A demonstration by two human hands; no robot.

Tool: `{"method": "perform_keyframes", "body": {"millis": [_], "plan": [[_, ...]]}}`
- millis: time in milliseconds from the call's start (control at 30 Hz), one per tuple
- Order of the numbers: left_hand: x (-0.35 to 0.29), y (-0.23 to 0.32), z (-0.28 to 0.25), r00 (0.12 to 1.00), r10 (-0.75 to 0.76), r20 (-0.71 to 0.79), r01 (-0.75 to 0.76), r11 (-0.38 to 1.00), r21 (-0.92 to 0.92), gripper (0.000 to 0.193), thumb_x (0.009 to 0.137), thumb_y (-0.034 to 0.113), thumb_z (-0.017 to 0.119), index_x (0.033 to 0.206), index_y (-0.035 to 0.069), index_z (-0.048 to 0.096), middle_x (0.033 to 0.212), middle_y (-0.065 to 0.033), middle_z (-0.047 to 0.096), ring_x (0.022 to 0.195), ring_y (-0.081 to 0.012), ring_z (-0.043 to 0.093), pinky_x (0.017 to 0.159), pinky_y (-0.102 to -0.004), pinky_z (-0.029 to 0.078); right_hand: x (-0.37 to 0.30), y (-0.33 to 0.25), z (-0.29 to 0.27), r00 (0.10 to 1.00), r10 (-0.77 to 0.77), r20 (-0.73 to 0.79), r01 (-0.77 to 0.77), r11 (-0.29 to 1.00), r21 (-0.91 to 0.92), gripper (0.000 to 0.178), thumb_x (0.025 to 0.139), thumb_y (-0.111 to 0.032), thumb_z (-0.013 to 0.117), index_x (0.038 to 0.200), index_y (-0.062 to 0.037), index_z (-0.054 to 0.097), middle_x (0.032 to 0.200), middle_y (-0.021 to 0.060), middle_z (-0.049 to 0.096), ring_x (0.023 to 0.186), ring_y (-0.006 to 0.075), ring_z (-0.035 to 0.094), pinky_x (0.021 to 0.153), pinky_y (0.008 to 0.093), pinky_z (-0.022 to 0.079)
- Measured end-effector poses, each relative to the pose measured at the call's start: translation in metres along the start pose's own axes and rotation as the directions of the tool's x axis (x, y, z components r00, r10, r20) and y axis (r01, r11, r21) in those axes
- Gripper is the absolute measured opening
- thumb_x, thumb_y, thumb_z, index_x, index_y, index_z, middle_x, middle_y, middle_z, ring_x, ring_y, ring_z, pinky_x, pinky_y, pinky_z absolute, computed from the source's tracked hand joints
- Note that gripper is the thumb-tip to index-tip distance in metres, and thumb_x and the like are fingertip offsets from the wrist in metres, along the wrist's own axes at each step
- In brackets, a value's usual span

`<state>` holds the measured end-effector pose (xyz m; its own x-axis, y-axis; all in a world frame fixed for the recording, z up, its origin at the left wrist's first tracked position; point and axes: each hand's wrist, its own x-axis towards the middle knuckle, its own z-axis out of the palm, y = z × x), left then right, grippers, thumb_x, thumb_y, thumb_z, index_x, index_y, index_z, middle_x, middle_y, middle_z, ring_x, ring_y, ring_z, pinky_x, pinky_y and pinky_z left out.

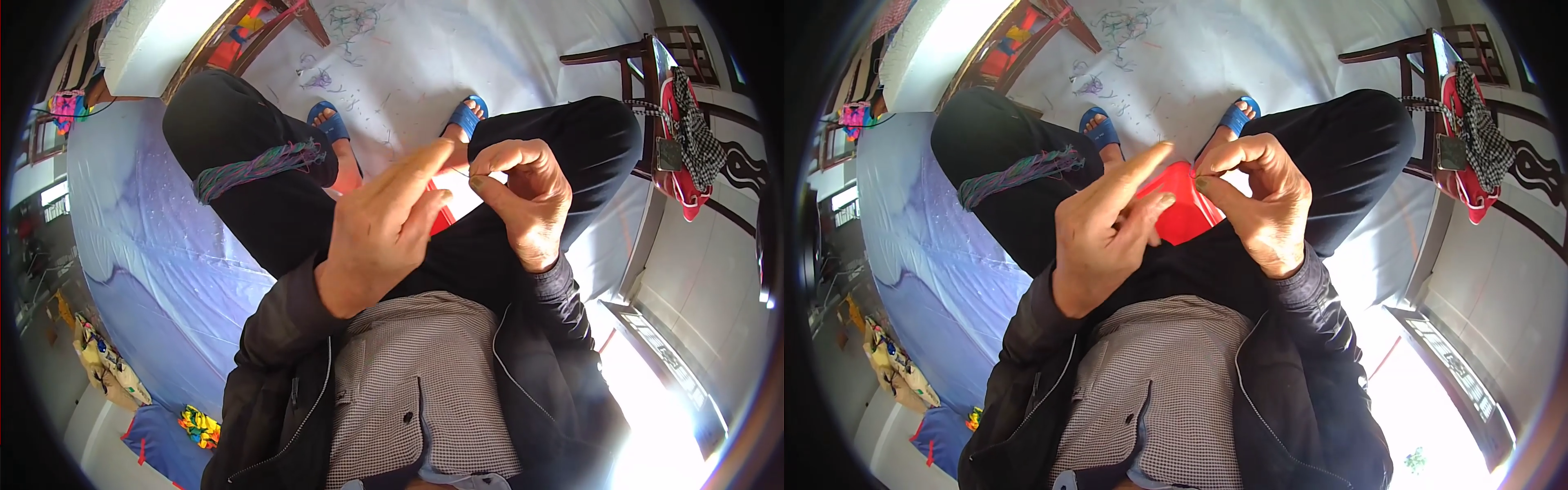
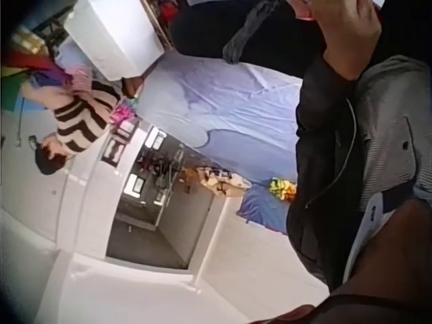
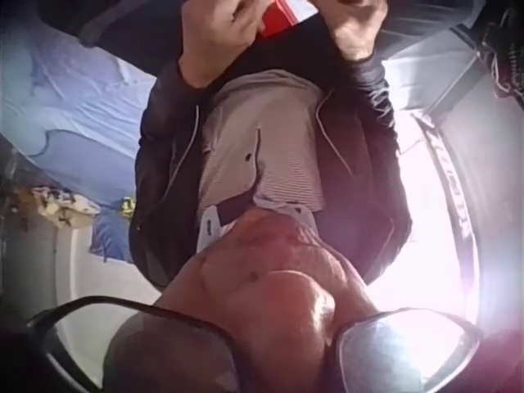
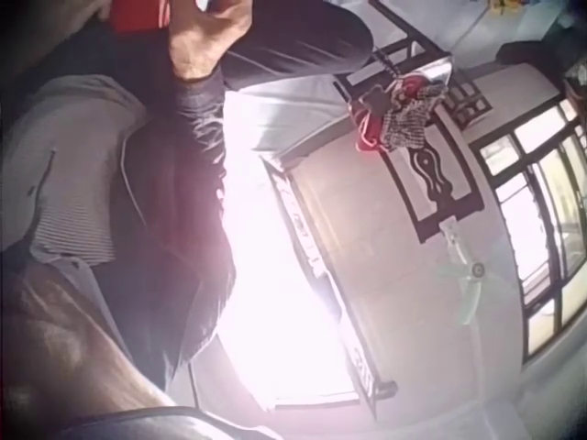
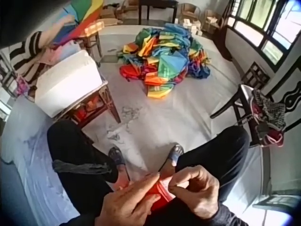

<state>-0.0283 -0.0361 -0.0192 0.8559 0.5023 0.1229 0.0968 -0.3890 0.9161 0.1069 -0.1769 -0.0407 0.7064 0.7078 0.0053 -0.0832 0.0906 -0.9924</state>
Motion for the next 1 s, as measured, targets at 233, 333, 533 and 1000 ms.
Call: {"method": "perform_keyframes", "body": {"millis": [233, 333, 533, 1000], "plan": [[0.001, -0.021, 0.024, 0.996, -0.086, 0.035, 0.092, 0.952, -0.293, 0.022, 0.09, 0.0, 0.072, 0.112, 0.0, 0.068, 0.086, -0.0137, 0.072, 0.069, -0.0218, 0.071, 0.062, -0.03, 0.054, -0.003, -0.001, 0.0, 1.0, 0.014, -0.027, -0.015, 1.0, -0.022, 0.025, 0.084, 0.018, 0.071, 0.1, -0.0003, 0.064, 0.095, 0.0077, 0.072, 0.089, 0.0137, 0.068, 0.087, 0.0297, 0.055], [0.003, -0.023, 0.025, 0.994, -0.105, 0.03, 0.109, 0.937, -0.331, 0.018, 0.09, -0.002, 0.073, 0.107, -0.001, 0.069, 0.081, -0.0118, 0.071, 0.066, -0.0198, 0.069, 0.058, -0.0293, 0.053, -0.004, 0.0, 0.0, 0.998, 0.045, -0.035, -0.045, 0.999, 0.011, 0.025, 0.085, 0.019, 0.069, 0.101, 0.0001, 0.063, 0.096, 0.0098, 0.072, 0.09, 0.0149, 0.068, 0.087, 0.0303, 0.056], [0.004, -0.026, 0.023, 0.999, 0.014, -0.044, -0.022, 0.981, -0.192, 0.012, 0.088, -0.002, 0.074, 0.099, 0.0, 0.068, 0.078, -0.0101, 0.068, 0.061, -0.0198, 0.065, 0.055, -0.0298, 0.05, -0.003, 0.0, 0.002, 0.996, 0.077, -0.055, -0.073, 0.995, 0.074, 0.023, 0.089, 0.018, 0.065, 0.104, 0.0012, 0.06, 0.099, 0.015, 0.073, 0.089, 0.0181, 0.07, 0.083, 0.0317, 0.058], [0.005, -0.026, 0.018, 0.999, -0.024, -0.031, 0.017, 0.977, -0.211, 0.009, 0.088, 0.001, 0.075, 0.094, 0.0, 0.069, 0.079, -0.0106, 0.069, 0.064, -0.0226, 0.065, 0.059, -0.0326, 0.05, -0.003, 0.002, -0.003, 0.994, 0.086, -0.073, -0.086, 0.996, 0.005, 0.014, 0.096, 0.012, 0.061, 0.109, 0.0045, 0.061, 0.1, 0.0169, 0.074, 0.087, 0.0185, 0.07, 0.081, 0.0308, 0.058]]}}
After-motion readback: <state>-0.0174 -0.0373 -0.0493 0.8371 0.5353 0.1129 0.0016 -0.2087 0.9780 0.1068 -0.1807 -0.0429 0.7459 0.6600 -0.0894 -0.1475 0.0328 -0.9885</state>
